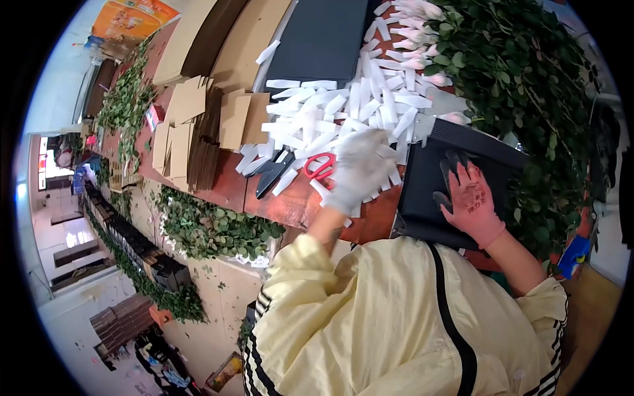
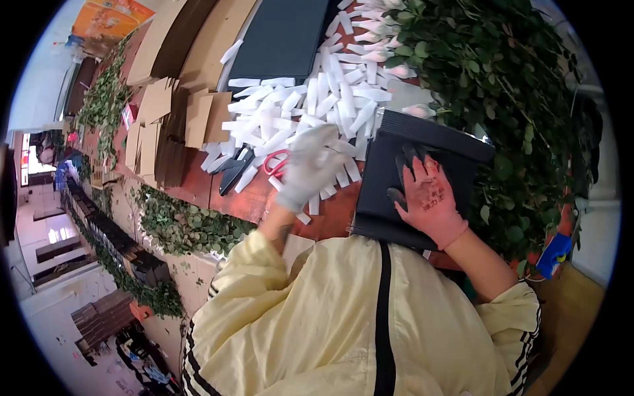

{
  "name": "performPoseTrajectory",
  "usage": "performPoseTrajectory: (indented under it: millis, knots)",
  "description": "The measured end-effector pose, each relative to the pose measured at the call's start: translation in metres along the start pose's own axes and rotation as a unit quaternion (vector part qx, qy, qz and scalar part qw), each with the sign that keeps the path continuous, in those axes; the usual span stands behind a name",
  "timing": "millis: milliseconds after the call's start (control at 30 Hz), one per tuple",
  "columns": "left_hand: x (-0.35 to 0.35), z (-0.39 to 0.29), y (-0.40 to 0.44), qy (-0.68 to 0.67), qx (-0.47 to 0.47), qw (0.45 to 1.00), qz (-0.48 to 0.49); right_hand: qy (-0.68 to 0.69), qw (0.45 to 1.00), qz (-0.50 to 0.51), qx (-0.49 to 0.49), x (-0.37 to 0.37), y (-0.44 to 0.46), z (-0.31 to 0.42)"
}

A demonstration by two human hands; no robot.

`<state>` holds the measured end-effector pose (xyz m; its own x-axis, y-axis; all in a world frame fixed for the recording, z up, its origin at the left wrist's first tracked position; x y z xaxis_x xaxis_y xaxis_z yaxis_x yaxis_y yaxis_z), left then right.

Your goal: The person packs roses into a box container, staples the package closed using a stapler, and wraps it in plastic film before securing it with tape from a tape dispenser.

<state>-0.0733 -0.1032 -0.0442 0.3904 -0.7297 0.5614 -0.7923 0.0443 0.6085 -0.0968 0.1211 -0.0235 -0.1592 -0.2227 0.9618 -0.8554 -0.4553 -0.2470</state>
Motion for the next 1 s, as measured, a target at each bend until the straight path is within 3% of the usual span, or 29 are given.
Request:
performPoseTrajectory:
  millis: [67,100,133,167,200,267,300,367,467,533,600,667,733,800,833,867,933,1000]
  knots:
    - [0.060,0.047,-0.047,0.142,0.065,0.987,0.023,0.008,0.999,0.026,-0.019,-0.005,0.001,-0.003]
    - [0.093,0.054,-0.048,0.190,0.233,0.945,0.128,0.019,1.000,-0.003,-0.005,-0.006,0.001,-0.004]
    - [0.118,0.078,-0.082,0.281,0.277,0.906,0.155,0.027,0.999,-0.032,0.009,-0.006,-0.001,-0.003]
    - [0.137,0.083,-0.104,0.419,0.186,0.882,0.112,0.026,0.999,-0.029,0.011,-0.006,-0.001,-0.003]
    - [0.148,0.090,-0.124,0.453,0.193,0.852,0.179,0.020,1.000,-0.015,0.001,-0.005,0.001,-0.002]
    - [0.157,0.117,-0.145,0.381,0.264,0.858,0.222,0.010,1.000,-0.002,-0.004,-0.003,0.001,0.001]
    - [0.159,0.120,-0.138,0.381,0.268,0.858,0.217,-0.002,1.000,0.010,-0.008,-0.001,0.002,0.001]
    - [0.158,0.123,-0.125,0.380,0.250,0.838,0.303,-0.018,1.000,0.014,-0.006,0.000,0.003,0.002]
    - [0.160,0.118,-0.119,0.393,0.271,0.832,0.284,-0.015,1.000,-0.008,-0.016,-0.001,0.005,0.002]
    - [0.160,0.109,-0.131,0.400,0.228,0.860,0.220,-0.003,1.000,-0.019,0.000,0.003,0.005,0.002]
    - [0.160,0.086,-0.142,0.373,0.266,0.872,0.173,0.006,0.999,-0.033,-0.006,-0.004,0.002,0.000]
    - [0.155,0.058,-0.163,0.327,0.347,0.876,0.072,0.015,0.999,-0.040,-0.007,-0.007,-0.001,-0.003]
    - [0.141,0.047,-0.195,0.315,0.431,0.846,0.006,0.020,0.998,-0.056,0.010,-0.005,0.000,-0.002]
    - [0.124,0.065,-0.240,0.137,0.489,0.846,-0.162,0.027,0.999,-0.046,-0.005,-0.005,0.000,-0.001]
    - [0.113,0.067,-0.247,0.099,0.490,0.848,-0.175,0.029,0.999,-0.036,-0.019,-0.007,-0.001,-0.001]
    - [0.102,0.055,-0.233,-0.008,0.551,0.816,-0.177,0.032,0.999,-0.026,-0.021,-0.009,-0.001,0.000]
    - [0.108,0.029,-0.189,0.185,0.384,0.905,-0.008,0.021,0.999,-0.037,-0.001,-0.008,0.002,-0.001]
    - [0.107,0.017,-0.154,0.334,0.213,0.899,0.187,0.013,1.000,-0.024,-0.009,0.003,0.002,0.002]
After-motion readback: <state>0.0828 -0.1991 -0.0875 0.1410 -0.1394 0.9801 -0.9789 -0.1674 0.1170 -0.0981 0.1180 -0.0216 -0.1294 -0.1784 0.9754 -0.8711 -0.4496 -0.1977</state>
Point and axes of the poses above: each hand's wrist, its own y-axis towards the middle knuckle, its own x-axis out of the back of the hand, z = x × y, the point moved 5 cm from there along y, towards the middle knuckle, and after that the axes turned 15 degrees about -x, right-handed, at the moved point
